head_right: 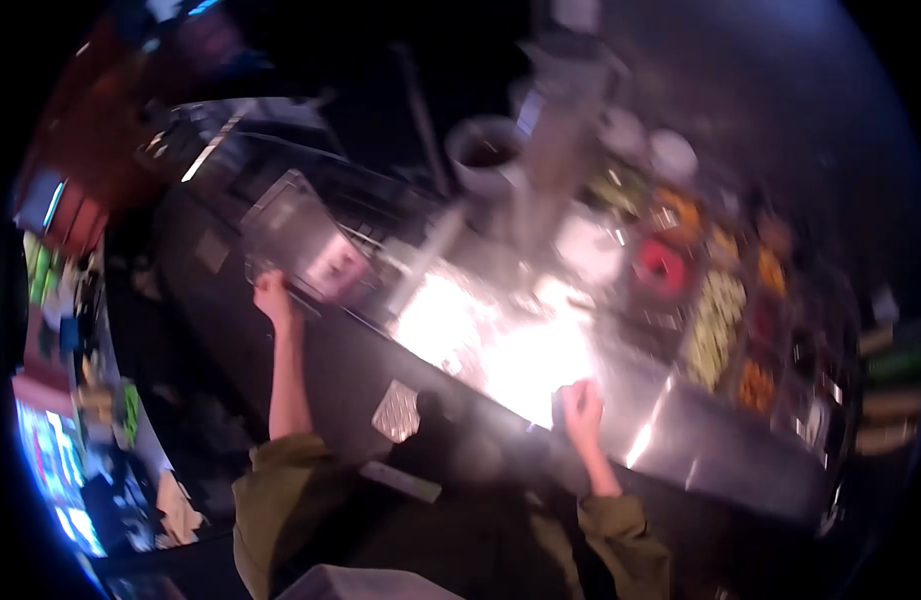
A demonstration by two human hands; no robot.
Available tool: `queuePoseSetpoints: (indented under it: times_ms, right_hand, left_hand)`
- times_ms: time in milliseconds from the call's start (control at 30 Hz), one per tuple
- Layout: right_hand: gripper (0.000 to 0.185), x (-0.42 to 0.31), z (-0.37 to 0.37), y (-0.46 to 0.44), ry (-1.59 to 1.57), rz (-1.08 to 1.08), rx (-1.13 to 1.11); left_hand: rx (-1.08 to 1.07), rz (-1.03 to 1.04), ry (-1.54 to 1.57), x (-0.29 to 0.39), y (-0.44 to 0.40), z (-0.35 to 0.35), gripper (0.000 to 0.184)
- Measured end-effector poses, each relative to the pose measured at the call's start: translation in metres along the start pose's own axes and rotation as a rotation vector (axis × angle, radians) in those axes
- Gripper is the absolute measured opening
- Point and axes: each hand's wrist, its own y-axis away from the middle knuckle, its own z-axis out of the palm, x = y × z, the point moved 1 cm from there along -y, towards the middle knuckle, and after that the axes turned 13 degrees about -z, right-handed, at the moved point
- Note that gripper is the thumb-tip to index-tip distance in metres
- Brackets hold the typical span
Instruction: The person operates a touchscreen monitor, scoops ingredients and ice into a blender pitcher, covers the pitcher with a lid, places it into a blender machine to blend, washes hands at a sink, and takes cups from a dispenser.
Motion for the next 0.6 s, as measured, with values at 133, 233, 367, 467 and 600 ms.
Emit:
queuePoseSetpoints:
  times_ms: [133,233,367,467,600]
  right_hand:
    - [0.018,-0.056,0.140,-0.049,-0.218,-0.074,-0.486]
    - [0.018,-0.108,0.282,-0.091,-0.148,-0.249,-0.742]
    - [0.030,-0.165,0.512,-0.156,-0.076,-0.636,-0.732]
    - [0.034,-0.218,0.634,-0.193,0.044,-0.619,-0.708]
    - [0.028,-0.234,0.758,-0.254,0.100,-0.608,-0.664]
  left_hand:
    - [-0.034,-0.069,0.069,0.014,-0.045,-0.047,0.015]
    - [-0.139,-0.035,0.008,0.018,-0.099,-0.096,0.017]
    - [-0.176,-0.089,-0.027,0.035,-0.171,-0.170,0.021]
    - [-0.164,-0.081,-0.061,0.053,-0.227,-0.204,0.021]
    - [-0.090,0.019,-0.080,0.050,-0.310,-0.235,0.019]
